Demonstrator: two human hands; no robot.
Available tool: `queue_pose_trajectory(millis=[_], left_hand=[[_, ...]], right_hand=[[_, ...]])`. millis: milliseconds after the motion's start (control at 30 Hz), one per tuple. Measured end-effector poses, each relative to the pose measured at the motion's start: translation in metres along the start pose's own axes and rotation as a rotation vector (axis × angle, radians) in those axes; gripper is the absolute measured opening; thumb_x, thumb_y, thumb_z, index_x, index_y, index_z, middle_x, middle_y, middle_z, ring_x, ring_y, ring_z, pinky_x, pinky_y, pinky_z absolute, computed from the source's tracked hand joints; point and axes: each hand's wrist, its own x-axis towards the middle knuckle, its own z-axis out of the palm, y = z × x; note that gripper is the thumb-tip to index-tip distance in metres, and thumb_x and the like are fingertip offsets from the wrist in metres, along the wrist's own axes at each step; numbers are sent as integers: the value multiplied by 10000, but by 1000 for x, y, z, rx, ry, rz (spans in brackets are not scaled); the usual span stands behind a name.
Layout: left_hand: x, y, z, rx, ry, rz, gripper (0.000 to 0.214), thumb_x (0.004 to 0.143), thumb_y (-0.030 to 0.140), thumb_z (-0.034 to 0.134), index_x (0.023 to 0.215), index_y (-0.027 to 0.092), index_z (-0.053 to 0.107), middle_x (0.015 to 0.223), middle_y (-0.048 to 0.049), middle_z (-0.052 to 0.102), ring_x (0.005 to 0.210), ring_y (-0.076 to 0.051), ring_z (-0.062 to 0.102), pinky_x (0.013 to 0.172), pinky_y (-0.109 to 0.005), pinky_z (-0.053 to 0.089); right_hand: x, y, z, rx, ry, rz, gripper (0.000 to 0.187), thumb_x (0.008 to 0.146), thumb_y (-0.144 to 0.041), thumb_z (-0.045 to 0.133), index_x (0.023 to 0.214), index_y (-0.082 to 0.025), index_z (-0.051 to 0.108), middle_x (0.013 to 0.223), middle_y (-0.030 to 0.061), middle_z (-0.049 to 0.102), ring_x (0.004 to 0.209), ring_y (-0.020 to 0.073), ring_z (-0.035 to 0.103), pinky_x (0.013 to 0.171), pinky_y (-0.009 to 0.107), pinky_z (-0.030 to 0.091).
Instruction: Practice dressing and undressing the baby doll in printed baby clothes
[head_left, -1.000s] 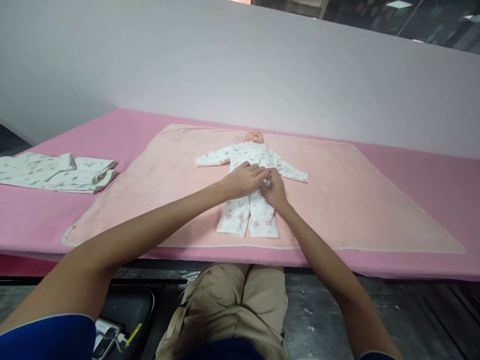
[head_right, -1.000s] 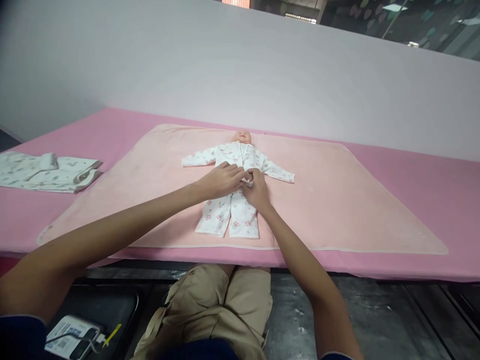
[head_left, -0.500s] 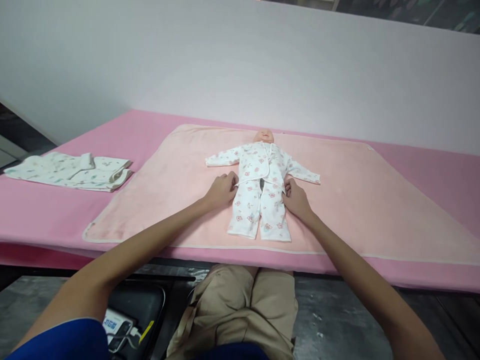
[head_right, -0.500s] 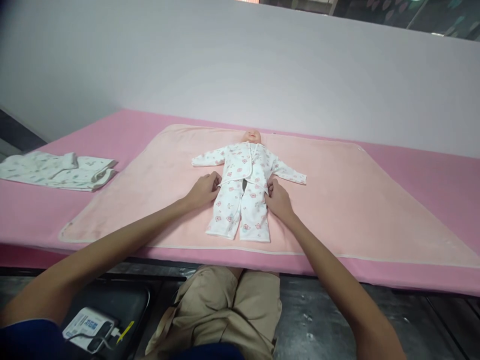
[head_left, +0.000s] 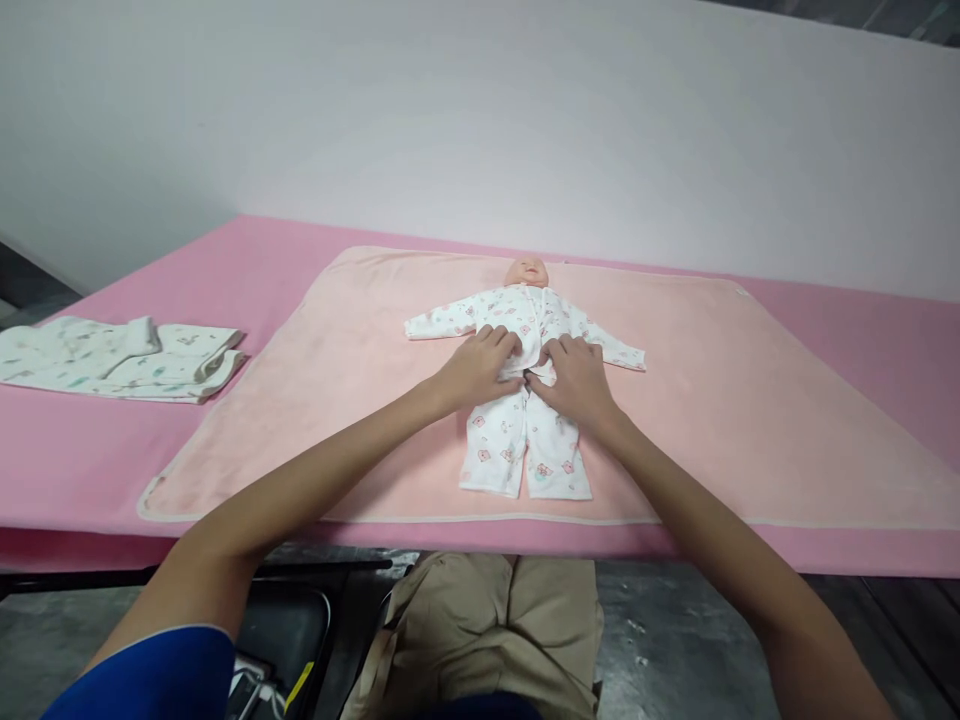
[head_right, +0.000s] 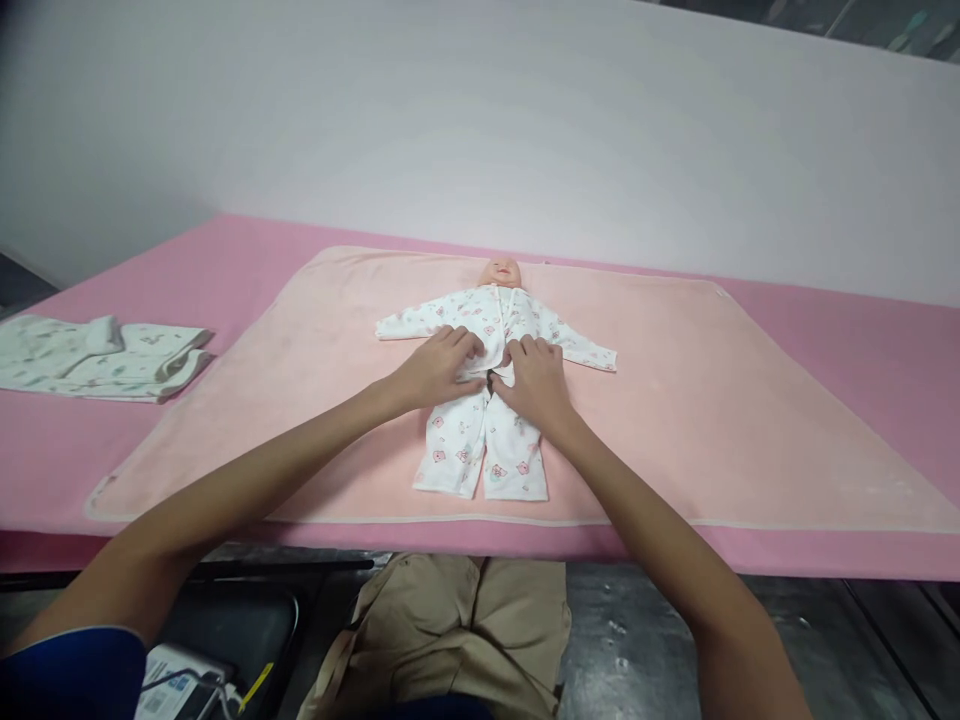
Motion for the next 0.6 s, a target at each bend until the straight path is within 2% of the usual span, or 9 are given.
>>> queue_pose_trajectory(millis=[67,133,233,267,333,433,500,600], left_hand=[[3,0,11,30,-39,-4,252,954,376,683,1113,207,583,1207,-142,676,1103,-335,594,977,-485,508],[1,-1,16,12,-50,-19,210,988,369,642,1113,213,578,1208,-133,681,1094,-326,601,925,-459,511],[1,0,10,-76,-77,-42,229,1041,440,605,1114,225,576,1133,-109,711,1036,-301,645,839,-412,496],[5,0,6,-120,-78,-67,262,1057,485,591,1100,227,576,1067,-94,721,990,-289,660,807,-400,486],[21,-1,-3,-203,-27,-139,314,1088,540,544,1060,228,572,932,-63,723,898,-265,669,767,-388,470],[54,-10,-11,-249,68,-235,169,1074,387,551,1027,225,569,890,-56,735,885,-258,672,790,-392,480],[73,-19,-12,-266,16,-269,64,984,263,624,1020,219,596,954,-69,750,903,-254,676,788,-381,490],[87,-31,-13,-324,-123,-286,145,883,228,711,1019,208,664,1040,-79,751,885,-236,672,739,-358,486]], right_hand=[[7,-1,1,35,11,26,176,949,-316,664,901,-247,510,934,77,651,948,310,613,1009,519,411],[9,-1,-8,179,91,101,161,1010,-325,592,901,-254,497,847,36,613,840,258,597,960,475,441],[10,0,-26,400,274,232,204,1064,-400,515,919,-269,457,830,15,576,795,224,569,823,393,465],[12,0,-31,435,271,231,217,1061,-412,512,910,-270,446,834,16,575,800,221,565,790,377,461],[18,-1,-35,440,113,141,219,1029,-396,540,879,-264,449,826,14,576,793,213,556,759,363,448],[30,0,-33,342,-211,-85,192,975,-327,582,837,-246,477,791,7,589,770,205,545,745,361,410],[39,3,-33,301,-306,-153,175,978,-309,582,831,-236,519,790,6,616,782,203,554,762,364,405],[54,15,-36,401,-370,-65,193,1031,-376,562,932,-235,647,903,24,701,834,208,601,779,362,446]])
